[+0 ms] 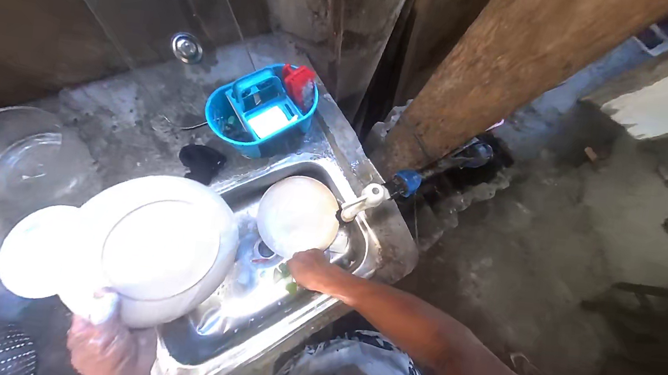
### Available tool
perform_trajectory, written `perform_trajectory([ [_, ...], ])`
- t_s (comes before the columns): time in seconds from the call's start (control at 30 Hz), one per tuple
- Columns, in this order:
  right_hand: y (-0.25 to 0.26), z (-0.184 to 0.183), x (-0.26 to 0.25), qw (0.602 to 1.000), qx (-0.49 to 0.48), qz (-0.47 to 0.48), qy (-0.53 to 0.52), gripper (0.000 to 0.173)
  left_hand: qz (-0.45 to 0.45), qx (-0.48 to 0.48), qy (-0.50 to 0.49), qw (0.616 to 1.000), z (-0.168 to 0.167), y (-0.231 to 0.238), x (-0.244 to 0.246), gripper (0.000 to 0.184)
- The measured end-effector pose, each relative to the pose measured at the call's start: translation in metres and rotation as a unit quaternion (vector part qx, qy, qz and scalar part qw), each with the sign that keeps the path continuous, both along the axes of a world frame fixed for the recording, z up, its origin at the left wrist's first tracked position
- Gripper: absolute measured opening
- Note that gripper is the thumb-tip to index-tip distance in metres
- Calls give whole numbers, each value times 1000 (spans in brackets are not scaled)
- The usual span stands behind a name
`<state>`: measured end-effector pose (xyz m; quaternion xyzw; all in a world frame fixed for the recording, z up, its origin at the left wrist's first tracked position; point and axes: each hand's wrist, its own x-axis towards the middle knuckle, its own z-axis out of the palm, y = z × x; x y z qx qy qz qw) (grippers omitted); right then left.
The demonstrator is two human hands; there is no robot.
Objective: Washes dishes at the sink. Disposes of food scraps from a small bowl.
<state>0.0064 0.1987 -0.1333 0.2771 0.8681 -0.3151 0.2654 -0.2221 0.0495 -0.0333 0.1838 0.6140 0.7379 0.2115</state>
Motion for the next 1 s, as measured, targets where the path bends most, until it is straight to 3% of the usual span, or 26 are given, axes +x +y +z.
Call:
perform_trajectory([
  [0.2, -13, -26, -53, 984, 31, 16, 176, 27, 42, -12, -33, 998, -6, -33, 14, 24],
  [0.3, -26, -36, -68, 985, 20, 61, 159, 28, 54, -29, -32, 998, -8, -35, 16, 23],
  [0.4, -29, -19, -49, 990, -16, 102, 101, 21, 61, -65, -16, 996, -14, -40, 17, 24],
  [0.5, 4, 9, -30, 988, 54, -79, 121, 32, 41, -116, 45, 991, -21, -49, 15, 28],
  [0.6, 64, 4, -14, 954, 141, -251, 86, 53, -8, -119, 122, 985, -17, -58, 15, 33],
  [0.67, 89, -12, -7, 950, 159, -269, 29, 70, -79, -124, 188, 971, -13, -65, 14, 25],
  [0.77, 101, -16, -14, 948, 168, -271, -7, 90, -220, -121, 315, 915, -17, -73, 5, 27],
  [0.83, 105, -8, -23, 949, 150, -275, -34, 100, -226, -131, 358, 896, -14, -77, 2, 28],
  [1.0, 116, 6, -32, 953, 108, -265, -100, 82, -172, -139, 334, 916, -5, -88, 0, 33],
])
